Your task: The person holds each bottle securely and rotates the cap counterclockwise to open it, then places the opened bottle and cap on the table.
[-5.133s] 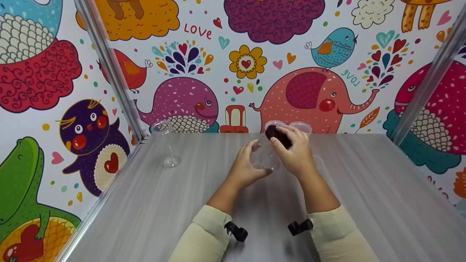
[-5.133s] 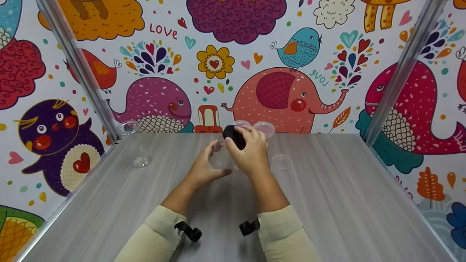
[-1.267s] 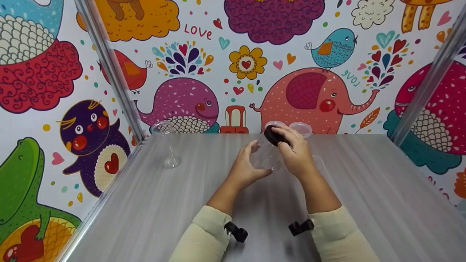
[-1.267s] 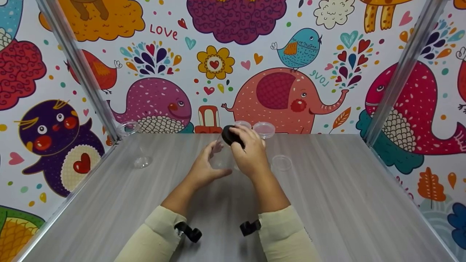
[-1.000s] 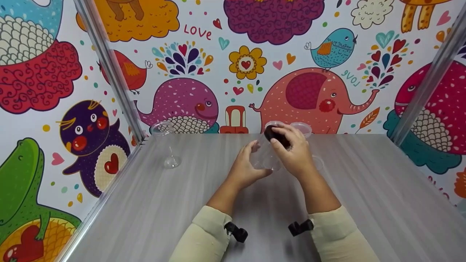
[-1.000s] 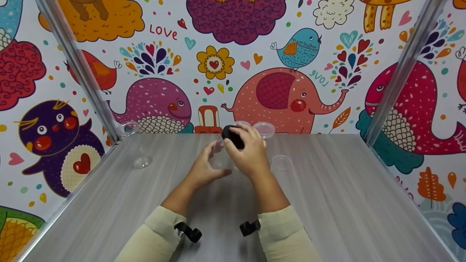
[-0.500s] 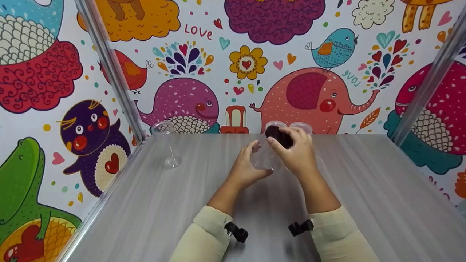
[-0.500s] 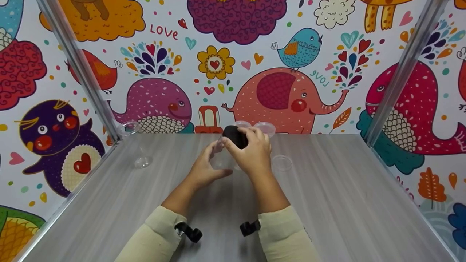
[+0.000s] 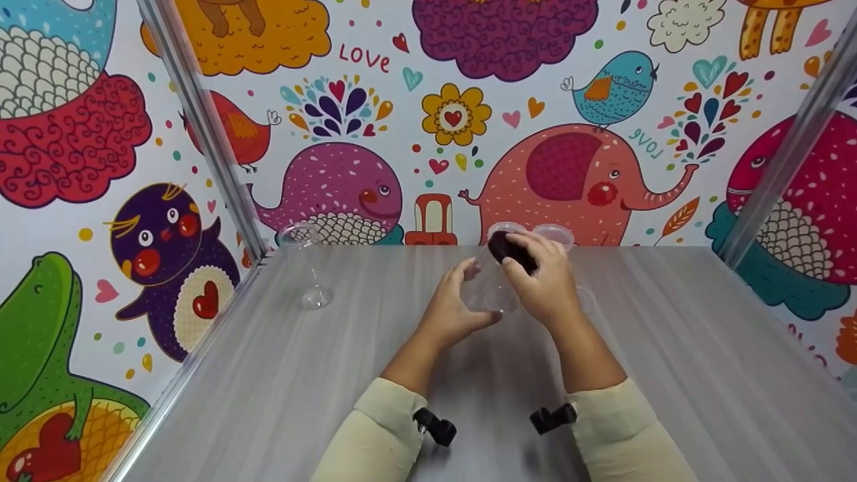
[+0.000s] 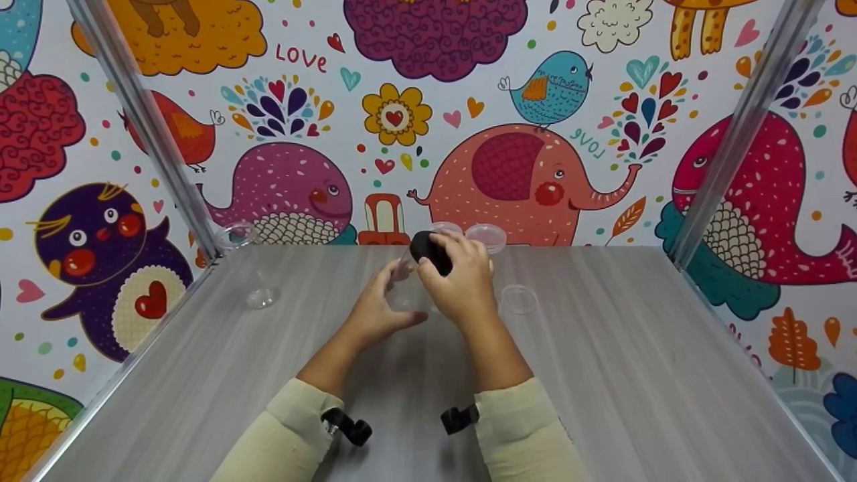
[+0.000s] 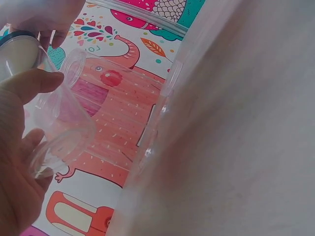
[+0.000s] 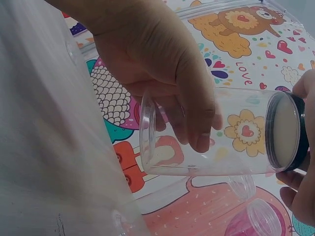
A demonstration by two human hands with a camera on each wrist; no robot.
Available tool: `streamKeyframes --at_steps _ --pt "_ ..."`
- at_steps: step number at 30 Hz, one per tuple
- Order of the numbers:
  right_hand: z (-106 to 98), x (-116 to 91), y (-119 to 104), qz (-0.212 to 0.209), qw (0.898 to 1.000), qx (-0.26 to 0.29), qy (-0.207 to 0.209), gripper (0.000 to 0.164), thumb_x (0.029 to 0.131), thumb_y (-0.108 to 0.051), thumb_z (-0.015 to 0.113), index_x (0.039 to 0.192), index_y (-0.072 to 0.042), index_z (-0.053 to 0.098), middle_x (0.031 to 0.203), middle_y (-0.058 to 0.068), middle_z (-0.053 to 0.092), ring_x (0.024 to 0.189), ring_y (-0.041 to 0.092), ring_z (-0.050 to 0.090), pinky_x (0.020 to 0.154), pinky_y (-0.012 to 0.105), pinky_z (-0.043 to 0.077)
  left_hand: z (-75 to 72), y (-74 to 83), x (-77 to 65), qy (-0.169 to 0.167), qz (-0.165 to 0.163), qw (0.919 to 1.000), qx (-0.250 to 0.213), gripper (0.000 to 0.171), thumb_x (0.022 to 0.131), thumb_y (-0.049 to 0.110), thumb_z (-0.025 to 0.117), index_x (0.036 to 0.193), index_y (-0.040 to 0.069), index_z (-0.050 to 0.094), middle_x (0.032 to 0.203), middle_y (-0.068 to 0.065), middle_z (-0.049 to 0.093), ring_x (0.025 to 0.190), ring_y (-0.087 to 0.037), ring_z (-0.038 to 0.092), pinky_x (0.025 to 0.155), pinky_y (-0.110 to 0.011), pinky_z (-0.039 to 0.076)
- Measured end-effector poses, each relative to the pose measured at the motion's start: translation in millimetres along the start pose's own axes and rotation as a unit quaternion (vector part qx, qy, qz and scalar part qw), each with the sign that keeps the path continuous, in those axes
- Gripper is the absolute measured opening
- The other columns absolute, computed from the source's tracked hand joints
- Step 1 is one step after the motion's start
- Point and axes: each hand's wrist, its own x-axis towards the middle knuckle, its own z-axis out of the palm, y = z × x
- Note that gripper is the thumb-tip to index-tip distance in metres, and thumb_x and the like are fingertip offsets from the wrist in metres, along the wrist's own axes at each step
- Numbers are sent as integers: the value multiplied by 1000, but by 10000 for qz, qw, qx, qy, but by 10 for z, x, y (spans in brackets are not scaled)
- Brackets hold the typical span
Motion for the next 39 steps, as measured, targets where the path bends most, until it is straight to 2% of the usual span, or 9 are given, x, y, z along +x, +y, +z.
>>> streamKeyframes --at_steps 8,14,17,21,25,29,33,39 --pt "7 -12 -15 -333 9985 420 122 45 96 -17 56 137 -17 73 155 4 63 148 33 50 124 64 34 -5 3 -1 5 -7 10000 -98 102 74 39 96 160 29 41 156 7 55 147 -20 52 120 -57 49" --pt "21 -12 6 -384 9963 753 163 45 96 -12 53 135 -17 74 154 4 64 148 29 52 122 57 42 -4 -5 7 2 28 10000 -94 103 74 40 96 160 27 41 156 6 55 146 -21 52 120 -57 49" --pt "23 -9 10 -409 9954 853 152 41 99 -17 57 136 -16 74 154 5 63 147 30 53 120 57 46 -1 0 5 12 43 10000 -37 103 74 39 96 160 26 41 156 5 56 146 -20 53 119 -57 50" --pt "20 0 1 -319 9979 500 254 44 101 -36 66 140 -17 71 155 7 62 146 34 51 119 62 46 3 4 0 41 39 10000 -34 102 74 36 97 160 27 42 156 5 56 145 -21 54 116 -57 52" --pt "24 10 -11 -5 9992 -28 395 57 97 -54 70 144 -21 68 151 10 62 141 36 49 112 64 47 6 -5 -1 48 47 10000 -32 103 73 38 97 160 28 42 155 6 56 144 -19 54 116 -56 53" --pt "29 6 -22 327 9983 -345 342 68 92 -63 72 145 -21 67 147 14 60 138 37 49 106 64 53 5 -14 -2 41 81 9999 -71 103 73 40 97 160 28 42 155 7 56 145 -19 54 118 -56 51" --pt "36 4 -25 421 9980 -367 286 69 92 -63 73 144 -18 68 147 15 60 136 37 51 105 63 56 5 -10 -3 47 54 9999 -108 104 73 40 97 160 28 42 156 7 57 145 -19 54 118 -56 51" --pt "47 3 -17 217 9995 -186 166 55 99 -49 69 144 -18 68 151 11 61 139 37 49 109 63 52 4 9 -4 11 -36 10000 -90 103 74 37 97 160 30 41 157 8 56 146 -18 54 116 -56 53"
